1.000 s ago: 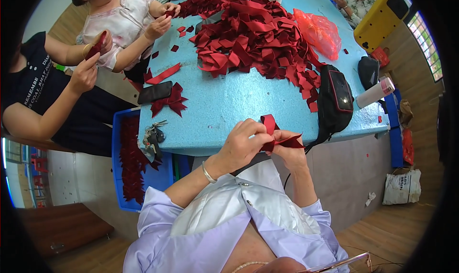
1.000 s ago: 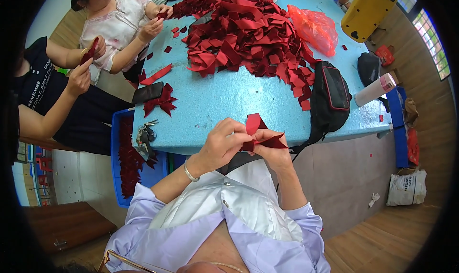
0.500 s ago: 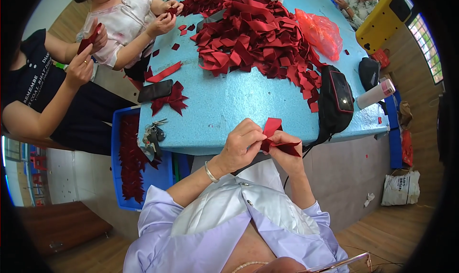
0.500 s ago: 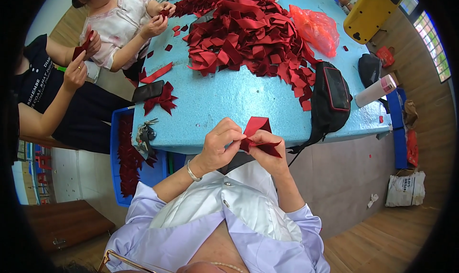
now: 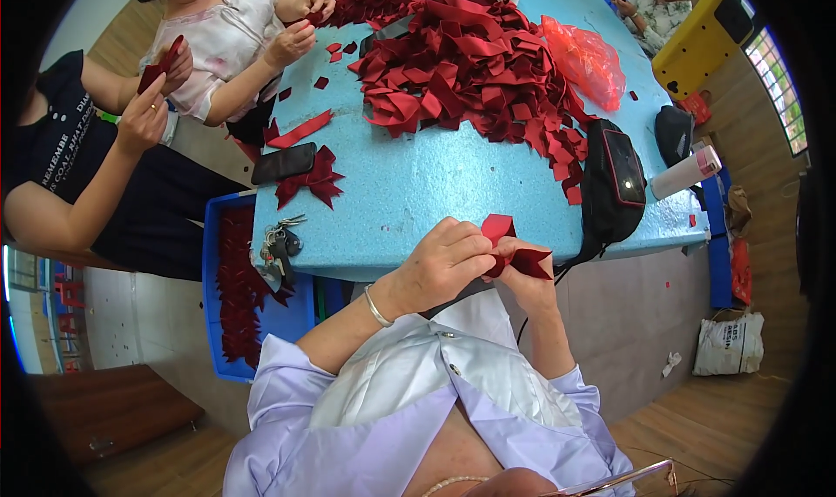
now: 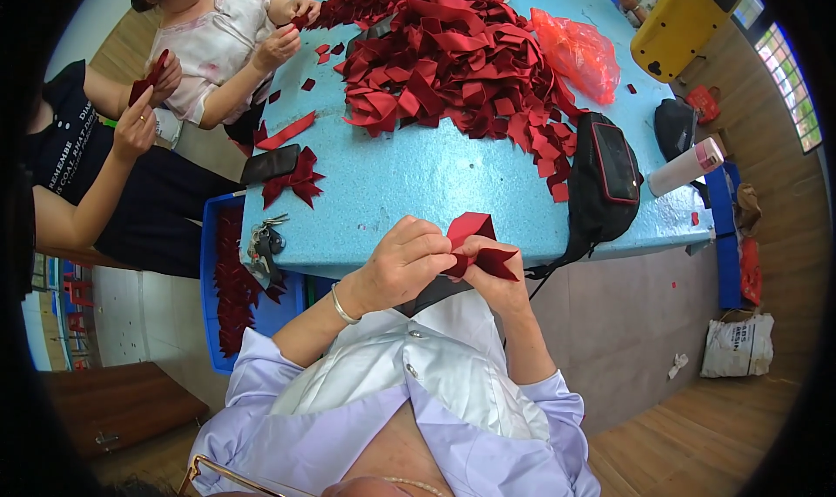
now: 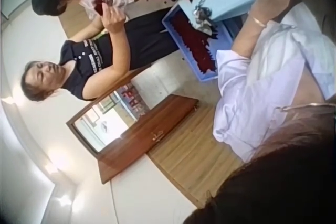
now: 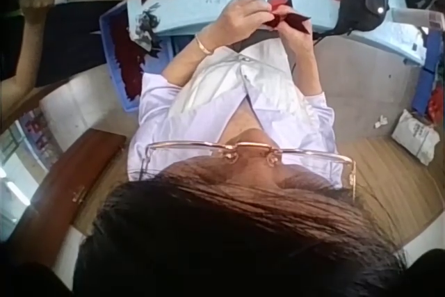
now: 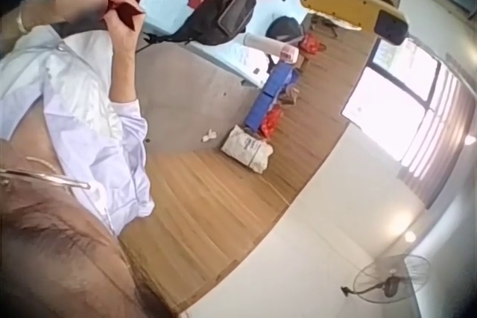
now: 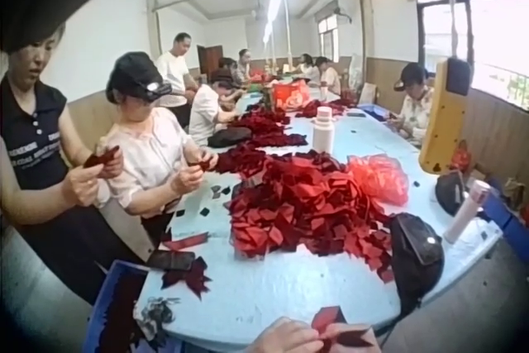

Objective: The recorder is assembling small decorative flowers or bows from strips of red fabric.

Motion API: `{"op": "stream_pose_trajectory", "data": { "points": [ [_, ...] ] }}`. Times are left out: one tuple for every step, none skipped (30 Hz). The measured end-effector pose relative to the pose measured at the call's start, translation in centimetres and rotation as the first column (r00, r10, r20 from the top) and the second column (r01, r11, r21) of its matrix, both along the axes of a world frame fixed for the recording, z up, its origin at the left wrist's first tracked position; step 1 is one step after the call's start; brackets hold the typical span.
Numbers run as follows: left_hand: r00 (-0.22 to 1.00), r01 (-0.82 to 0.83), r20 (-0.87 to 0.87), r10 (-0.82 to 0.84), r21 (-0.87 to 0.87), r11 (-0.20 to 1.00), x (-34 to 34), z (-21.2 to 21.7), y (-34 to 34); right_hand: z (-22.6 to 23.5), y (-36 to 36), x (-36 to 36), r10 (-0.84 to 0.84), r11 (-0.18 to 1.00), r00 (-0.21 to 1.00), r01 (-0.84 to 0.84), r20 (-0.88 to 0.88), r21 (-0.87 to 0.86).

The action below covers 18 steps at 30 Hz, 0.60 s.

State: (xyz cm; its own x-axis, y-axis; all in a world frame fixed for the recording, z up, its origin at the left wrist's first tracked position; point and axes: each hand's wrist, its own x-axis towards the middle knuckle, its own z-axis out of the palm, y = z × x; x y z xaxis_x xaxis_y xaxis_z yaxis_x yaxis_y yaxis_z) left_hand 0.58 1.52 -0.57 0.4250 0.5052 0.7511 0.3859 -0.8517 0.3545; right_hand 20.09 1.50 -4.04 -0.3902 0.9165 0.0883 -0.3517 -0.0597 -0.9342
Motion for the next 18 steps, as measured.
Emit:
{"op": "stream_pose_trajectory", "data": {
  "points": [
    [1.000,0.004,0.020,-0.004,-0.003,1.000,0.1,-0.2,0.0,-0.1,0.0,0.0,0.002,1.000,1.000,-0.002,-0.024,0.023],
    [1.000,0.004,0.022,-0.004,-0.002,1.000,0.1,-0.2,-0.1,0.0,0.0,0.0,0.002,1.000,1.000,-0.001,-0.022,0.023],
    [0.999,-0.016,0.037,0.016,-0.024,1.000,0.2,-0.2,-0.2,0.1,0.0,0.0,0.014,0.999,1.000,-0.013,-0.010,0.046],
    [0.998,-0.035,0.053,0.037,-0.045,0.998,0.3,-0.3,-0.4,0.3,0.0,0.0,0.026,0.997,1.000,-0.026,0.003,0.068],
    [0.996,-0.055,0.067,0.059,-0.067,0.996,0.3,-0.3,-0.5,0.4,0.0,0.0,0.038,0.995,0.999,-0.040,0.016,0.090],
    [0.996,-0.054,0.067,0.059,-0.068,0.996,0.4,-0.4,-0.6,0.6,0.0,0.0,0.038,0.995,0.999,-0.039,0.016,0.089],
    [0.991,-0.054,0.115,0.068,-0.123,0.991,0.5,-0.7,-0.6,0.7,-0.1,-0.1,0.026,0.998,1.000,-0.026,0.008,0.055],
    [0.983,-0.052,0.163,0.081,-0.175,0.983,0.5,-0.9,-0.6,0.8,-0.2,-0.3,0.014,1.000,1.000,-0.014,0.000,0.022],
    [0.973,-0.047,0.209,0.096,-0.228,0.973,0.5,-0.9,-0.5,0.8,-0.2,-0.4,0.002,1.000,1.000,-0.002,-0.008,-0.011],
    [0.973,-0.048,0.208,0.096,-0.227,0.973,0.5,-1.0,-0.5,0.8,-0.2,-0.4,0.003,1.000,1.000,-0.003,-0.008,-0.011],
    [0.976,-0.040,0.202,0.081,-0.202,0.979,0.5,-1.0,-0.5,0.7,-0.2,-0.5,-0.004,1.000,1.000,0.004,-0.015,-0.006],
    [0.979,-0.031,0.195,0.066,-0.177,0.984,0.4,-1.0,-0.4,0.7,-0.1,-0.5,-0.010,1.000,1.000,0.010,-0.021,-0.001],
    [0.981,-0.022,0.187,0.051,-0.151,0.988,0.4,-0.9,-0.4,0.7,-0.2,-0.6,-0.017,1.000,0.999,0.017,-0.027,0.003],
    [0.981,-0.023,0.187,0.051,-0.152,0.988,0.4,-0.9,-0.5,0.6,-0.2,-0.7,-0.016,1.000,0.999,0.016,-0.028,0.003],
    [0.978,-0.031,0.200,0.067,-0.179,0.983,0.3,-0.9,-0.5,0.5,-0.4,-0.9,-0.036,0.999,0.999,0.035,-0.017,-0.020],
    [0.974,-0.038,0.212,0.082,-0.205,0.978,0.3,-0.9,-0.6,0.5,-0.5,-1.0,-0.055,0.998,0.998,0.055,-0.006,-0.044],
    [0.969,-0.045,0.225,0.098,-0.232,0.972,0.3,-0.9,-0.7,0.4,-0.6,-1.1,-0.074,0.995,0.997,0.074,0.006,-0.067],
    [0.969,-0.044,0.226,0.097,-0.232,0.972,0.4,-0.8,-0.9,0.4,-0.6,-1.2,-0.075,0.995,0.997,0.075,0.007,-0.066]
  ]
}}
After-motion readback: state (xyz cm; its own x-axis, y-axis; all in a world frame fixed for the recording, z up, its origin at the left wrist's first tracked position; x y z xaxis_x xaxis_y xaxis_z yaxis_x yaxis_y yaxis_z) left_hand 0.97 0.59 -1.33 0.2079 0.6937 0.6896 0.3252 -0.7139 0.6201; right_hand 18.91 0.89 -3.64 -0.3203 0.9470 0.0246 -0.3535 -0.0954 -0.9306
